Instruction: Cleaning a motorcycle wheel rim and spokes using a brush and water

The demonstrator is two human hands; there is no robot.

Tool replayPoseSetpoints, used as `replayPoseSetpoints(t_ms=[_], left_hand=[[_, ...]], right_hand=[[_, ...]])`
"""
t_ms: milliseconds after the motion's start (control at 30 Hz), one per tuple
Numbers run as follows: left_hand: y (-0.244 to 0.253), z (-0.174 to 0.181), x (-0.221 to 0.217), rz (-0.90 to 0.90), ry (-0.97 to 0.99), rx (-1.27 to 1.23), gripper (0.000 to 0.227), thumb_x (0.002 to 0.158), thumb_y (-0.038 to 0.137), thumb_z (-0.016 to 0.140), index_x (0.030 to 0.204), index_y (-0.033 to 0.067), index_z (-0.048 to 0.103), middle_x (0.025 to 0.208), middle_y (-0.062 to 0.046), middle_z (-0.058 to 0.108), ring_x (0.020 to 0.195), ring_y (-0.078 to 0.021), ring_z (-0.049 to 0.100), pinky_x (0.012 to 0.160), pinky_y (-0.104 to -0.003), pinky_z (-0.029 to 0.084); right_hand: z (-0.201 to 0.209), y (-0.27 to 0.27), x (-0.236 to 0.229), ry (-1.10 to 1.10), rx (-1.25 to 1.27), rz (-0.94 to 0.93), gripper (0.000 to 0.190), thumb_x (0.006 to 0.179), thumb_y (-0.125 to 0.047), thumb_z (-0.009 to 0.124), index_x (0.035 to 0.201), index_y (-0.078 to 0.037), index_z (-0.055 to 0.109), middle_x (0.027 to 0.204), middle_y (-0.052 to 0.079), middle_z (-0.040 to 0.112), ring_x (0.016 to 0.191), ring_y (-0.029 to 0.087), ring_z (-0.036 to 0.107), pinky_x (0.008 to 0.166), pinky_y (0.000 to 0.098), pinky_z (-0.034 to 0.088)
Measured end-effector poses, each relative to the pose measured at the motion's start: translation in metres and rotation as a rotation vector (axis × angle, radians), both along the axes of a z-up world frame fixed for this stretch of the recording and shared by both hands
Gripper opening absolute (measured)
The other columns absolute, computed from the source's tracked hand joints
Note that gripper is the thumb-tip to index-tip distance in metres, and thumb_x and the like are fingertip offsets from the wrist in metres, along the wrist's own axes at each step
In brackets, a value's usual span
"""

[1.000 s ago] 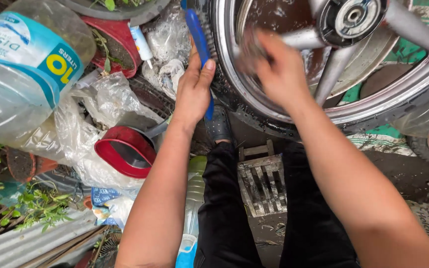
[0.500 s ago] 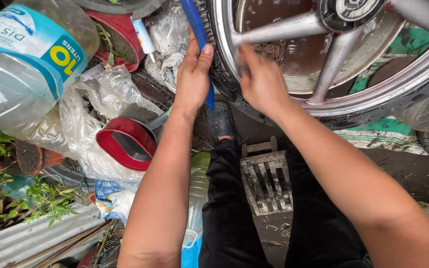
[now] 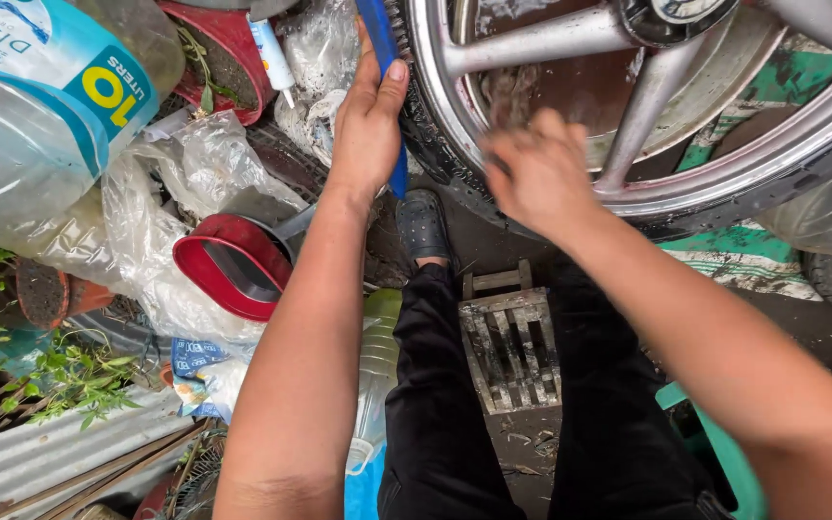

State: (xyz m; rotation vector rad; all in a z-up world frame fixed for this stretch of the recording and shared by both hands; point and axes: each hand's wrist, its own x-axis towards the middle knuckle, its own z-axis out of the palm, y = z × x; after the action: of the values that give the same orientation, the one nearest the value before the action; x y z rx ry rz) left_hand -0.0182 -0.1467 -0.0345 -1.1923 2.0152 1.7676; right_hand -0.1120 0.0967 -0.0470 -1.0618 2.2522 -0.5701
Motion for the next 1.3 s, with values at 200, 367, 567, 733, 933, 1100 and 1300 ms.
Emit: replayPoseSetpoints(t_ms=[200,367,567,733,933,1100,1300], left_hand=[[0.003,-0.017,0.005,-0.084,0.009,-0.072,0.074,0.122,0.056,0.045,0.177,0.0349,0.000,0.189,-0.015,0.029,0.172,-0.0460,0.034,0.134,-0.047,0.035],[0.010,-0.019,0.001,-0.092,-0.026,-0.143,0.074,0.122,0.051,0.047,0.181,0.0245,0.012,0.191,0.000,0.004,0.180,-0.0350,0.026,0.135,-0.041,0.034],[0.005,-0.015,-0.001,-0.085,0.029,-0.118,0.065,0.123,0.042,0.047,0.178,0.0119,0.034,0.187,-0.005,0.004,0.178,-0.0341,0.014,0.143,-0.042,0.021],[0.007,-0.009,-0.002,-0.124,0.008,-0.109,0.067,0.126,0.043,0.045,0.181,0.0156,0.019,0.187,0.001,-0.003,0.180,-0.0375,0.014,0.144,-0.048,0.022],[0.010,-0.011,-0.002,-0.111,0.004,-0.139,0.063,0.122,0.041,0.045,0.177,0.0118,0.037,0.186,-0.008,0.002,0.177,-0.0349,0.007,0.143,-0.045,0.015],[0.005,-0.013,-0.006,-0.125,-0.049,-0.163,0.062,0.121,0.042,0.048,0.176,0.0141,0.042,0.185,0.000,0.005,0.176,-0.0367,0.022,0.141,-0.043,0.023],[0.006,-0.001,-0.016,-0.137,-0.026,-0.176,0.058,0.118,0.043,0.047,0.167,0.0120,0.052,0.182,-0.014,0.019,0.171,-0.0411,0.022,0.136,-0.043,0.027]], right_hand=[[-0.005,0.097,-0.027,0.000,0.134,0.366,0.037,0.091,-0.018,0.065,0.122,-0.018,0.086,0.103,0.003,0.089,0.091,0.026,0.072,0.103,0.0373,0.053],[-0.007,-0.023,-0.014,-0.436,-0.265,-0.115,0.050,0.100,0.002,0.064,0.150,-0.002,0.069,0.151,0.018,0.072,0.138,0.038,0.069,0.117,0.0514,0.053],[-0.009,-0.003,0.002,-0.185,-0.266,0.095,0.047,0.107,-0.006,0.069,0.153,0.003,0.067,0.132,0.022,0.062,0.126,0.042,0.061,0.112,0.0602,0.054],[-0.012,0.130,-0.034,-0.234,-0.012,0.331,0.042,0.088,-0.009,0.066,0.128,-0.008,0.079,0.130,0.011,0.071,0.118,0.039,0.066,0.106,0.0577,0.055],[-0.027,0.039,0.001,-0.144,-0.296,0.124,0.028,0.105,-0.004,0.076,0.132,-0.007,0.081,0.134,0.015,0.074,0.123,0.033,0.073,0.116,0.0483,0.060],[-0.054,-0.068,0.014,-0.101,-0.324,-0.391,0.019,0.091,-0.013,0.084,0.109,-0.014,0.082,0.106,0.009,0.073,0.095,0.038,0.075,0.082,0.0506,0.055],[0.005,0.068,0.006,0.026,-0.156,0.092,0.042,0.093,0.007,0.065,0.133,0.004,0.076,0.125,0.022,0.070,0.114,0.042,0.069,0.103,0.0524,0.062]])
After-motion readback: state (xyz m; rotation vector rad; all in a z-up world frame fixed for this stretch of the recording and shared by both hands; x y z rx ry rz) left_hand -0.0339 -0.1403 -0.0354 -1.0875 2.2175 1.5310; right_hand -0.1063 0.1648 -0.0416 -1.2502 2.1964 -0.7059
